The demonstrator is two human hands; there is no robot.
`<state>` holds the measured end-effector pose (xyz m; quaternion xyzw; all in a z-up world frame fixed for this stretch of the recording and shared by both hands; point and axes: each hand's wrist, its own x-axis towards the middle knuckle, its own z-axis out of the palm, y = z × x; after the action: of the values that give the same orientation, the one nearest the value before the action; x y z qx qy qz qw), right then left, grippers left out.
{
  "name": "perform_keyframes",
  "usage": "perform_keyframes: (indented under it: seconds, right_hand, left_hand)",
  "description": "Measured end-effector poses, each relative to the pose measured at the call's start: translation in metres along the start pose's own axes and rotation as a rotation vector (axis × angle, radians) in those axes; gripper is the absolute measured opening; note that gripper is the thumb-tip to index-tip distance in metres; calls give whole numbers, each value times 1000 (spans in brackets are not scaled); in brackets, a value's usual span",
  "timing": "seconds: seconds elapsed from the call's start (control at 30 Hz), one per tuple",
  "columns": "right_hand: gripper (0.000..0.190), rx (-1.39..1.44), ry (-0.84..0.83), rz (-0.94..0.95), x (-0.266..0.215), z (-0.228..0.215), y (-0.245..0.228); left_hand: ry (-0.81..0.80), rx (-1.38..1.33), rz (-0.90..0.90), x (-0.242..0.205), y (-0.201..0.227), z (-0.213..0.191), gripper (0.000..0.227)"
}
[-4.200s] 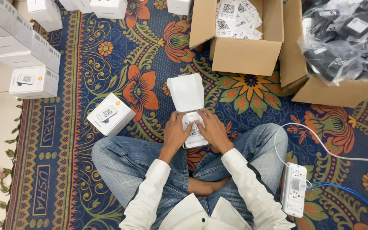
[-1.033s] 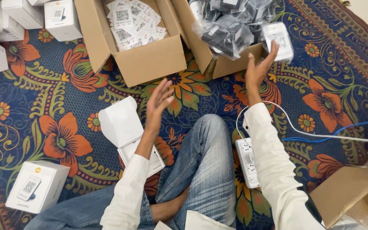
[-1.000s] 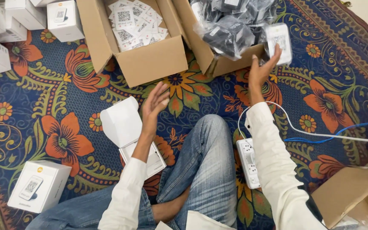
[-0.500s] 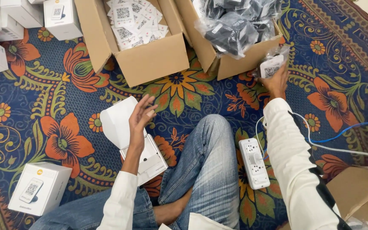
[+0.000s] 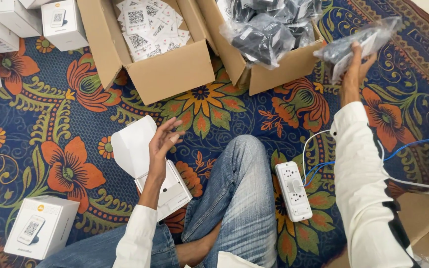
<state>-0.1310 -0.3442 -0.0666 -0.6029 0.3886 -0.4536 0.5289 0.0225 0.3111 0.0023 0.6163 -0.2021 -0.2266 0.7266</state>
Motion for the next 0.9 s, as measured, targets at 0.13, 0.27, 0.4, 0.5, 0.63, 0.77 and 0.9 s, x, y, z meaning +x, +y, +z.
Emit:
perform_keyframes:
  seconds: [0.13, 0.27, 0.4, 0.5, 0.63, 0.77, 0.9]
  right_hand:
    - [117, -31, -16, 47, 16, 31, -51]
    - [125, -56, -252, 78, -6, 68, -83]
    - [128, -99, -181, 231, -13, 83, -77]
    - [105, -275, -168, 270, -5, 72, -54]
    - [82, -443, -105, 177, -3, 62, -50]
    - [97, -349, -173, 47, 27, 56, -10]
    - [103, -253, 76, 190, 3, 62, -13]
  left_hand:
    - [14, 6, -6, -1, -5, 4, 56]
    - [6, -13, -17, -1, -4, 9, 57]
    - [-6, -22, -10, 0, -6, 8, 57]
    - [-4, -14, -13, 2, -5, 7, 57]
    - [4, -20, -24, 0, -9, 6, 56]
    - [10, -29, -23, -1, -8, 6, 56]
    - [49, -19, -40, -15, -2, -3, 56]
